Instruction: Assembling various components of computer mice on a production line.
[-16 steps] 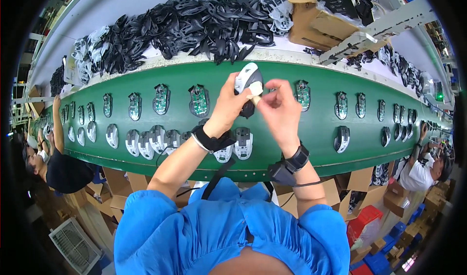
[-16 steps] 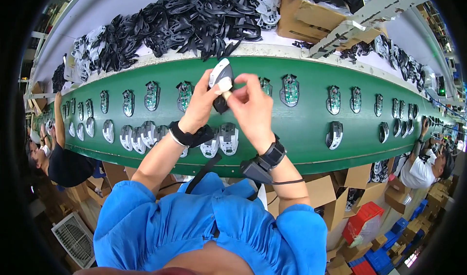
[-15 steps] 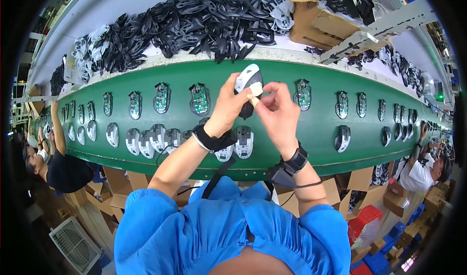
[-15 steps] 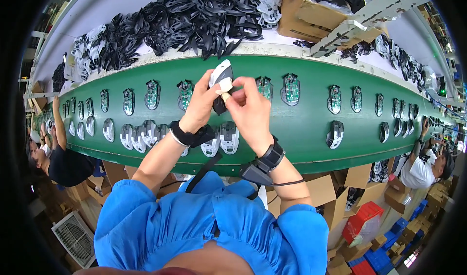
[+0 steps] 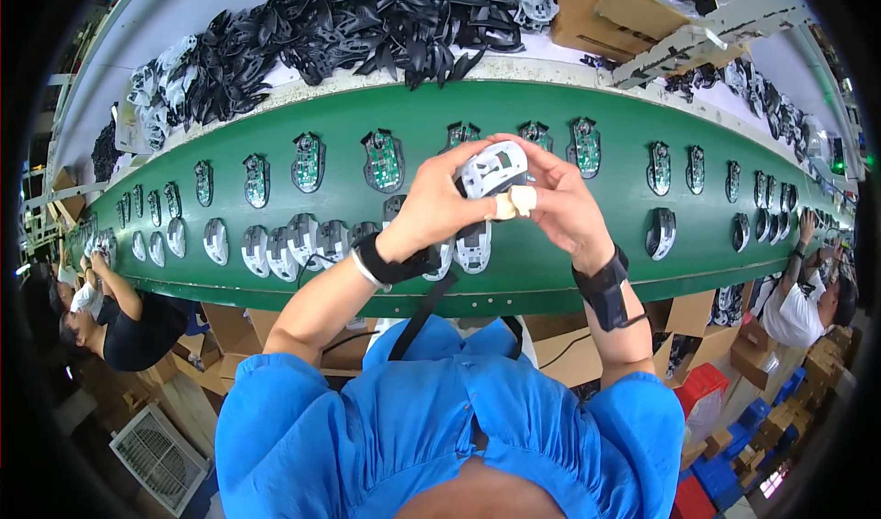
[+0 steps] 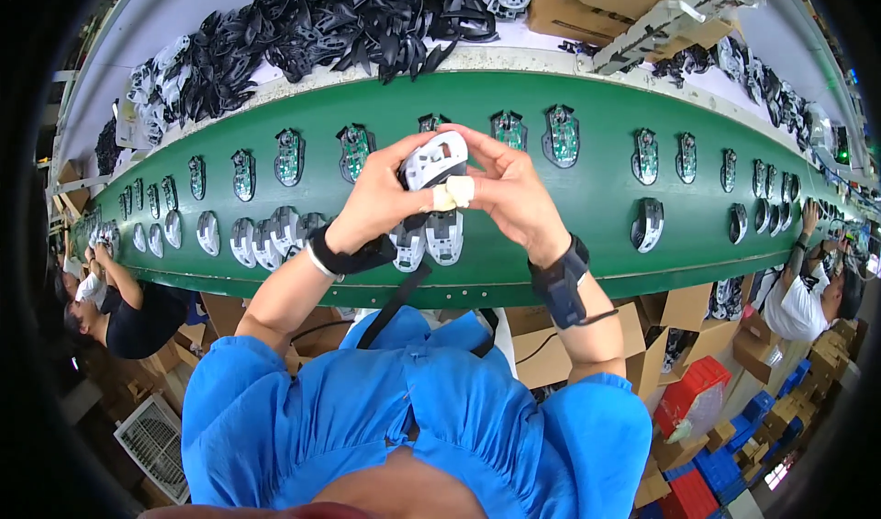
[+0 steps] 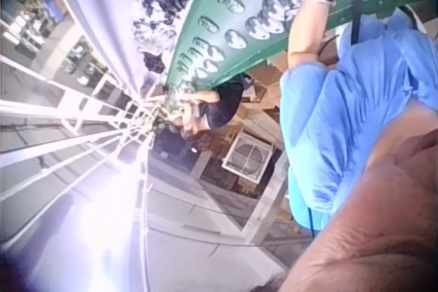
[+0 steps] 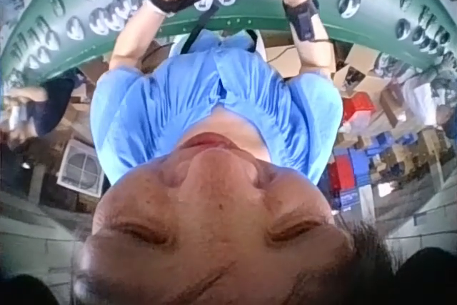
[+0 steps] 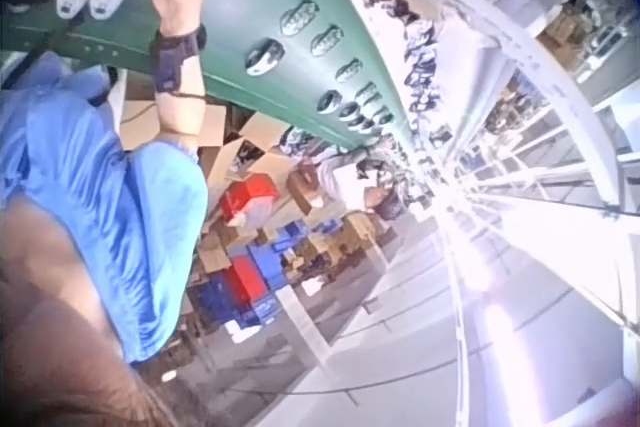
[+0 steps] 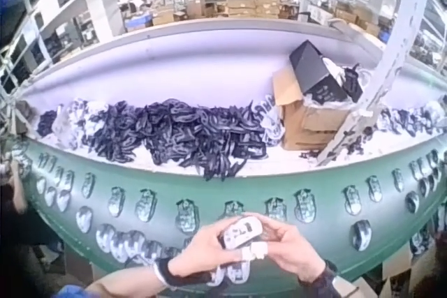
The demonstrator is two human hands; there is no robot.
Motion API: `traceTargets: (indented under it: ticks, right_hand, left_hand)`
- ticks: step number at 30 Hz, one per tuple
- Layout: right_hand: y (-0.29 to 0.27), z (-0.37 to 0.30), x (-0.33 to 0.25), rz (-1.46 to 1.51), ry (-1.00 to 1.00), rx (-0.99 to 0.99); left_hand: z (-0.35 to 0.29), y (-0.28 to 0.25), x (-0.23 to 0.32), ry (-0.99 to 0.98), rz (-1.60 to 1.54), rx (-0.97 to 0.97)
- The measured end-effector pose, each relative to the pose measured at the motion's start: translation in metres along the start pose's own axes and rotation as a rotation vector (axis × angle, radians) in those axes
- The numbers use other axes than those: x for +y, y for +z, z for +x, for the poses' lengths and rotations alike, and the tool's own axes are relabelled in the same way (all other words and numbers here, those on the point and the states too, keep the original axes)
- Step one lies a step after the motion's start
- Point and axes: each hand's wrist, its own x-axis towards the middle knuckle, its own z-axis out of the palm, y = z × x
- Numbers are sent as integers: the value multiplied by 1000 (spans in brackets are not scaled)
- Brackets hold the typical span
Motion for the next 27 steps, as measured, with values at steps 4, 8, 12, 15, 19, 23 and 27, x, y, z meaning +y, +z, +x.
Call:
traceTargets:
  ticks: [4,8,12,15,19,23,27]
  right_hand:
    - [-24,2,28,132,89,85]
    - [-31,-11,25,154,46,128]
    - [-29,-19,27,-752,21,87]
    - [-26,-38,40,-1094,-84,112]
    - [-56,-64,74,-1142,-56,242]
    - [-139,-93,115,-1081,-456,1031]
    - [-185,-111,108,-1834,-189,1378]
  left_hand:
    - [7,-3,-43,-2,75,-73]
    - [-7,-2,-35,-25,355,-78]
    - [-15,11,-43,-124,513,-188]
    - [-28,24,-62,-115,557,-211]
    - [-30,44,-107,-134,454,-340]
    - [-66,50,-95,124,493,-122]
    - [-95,44,-122,197,720,-156]
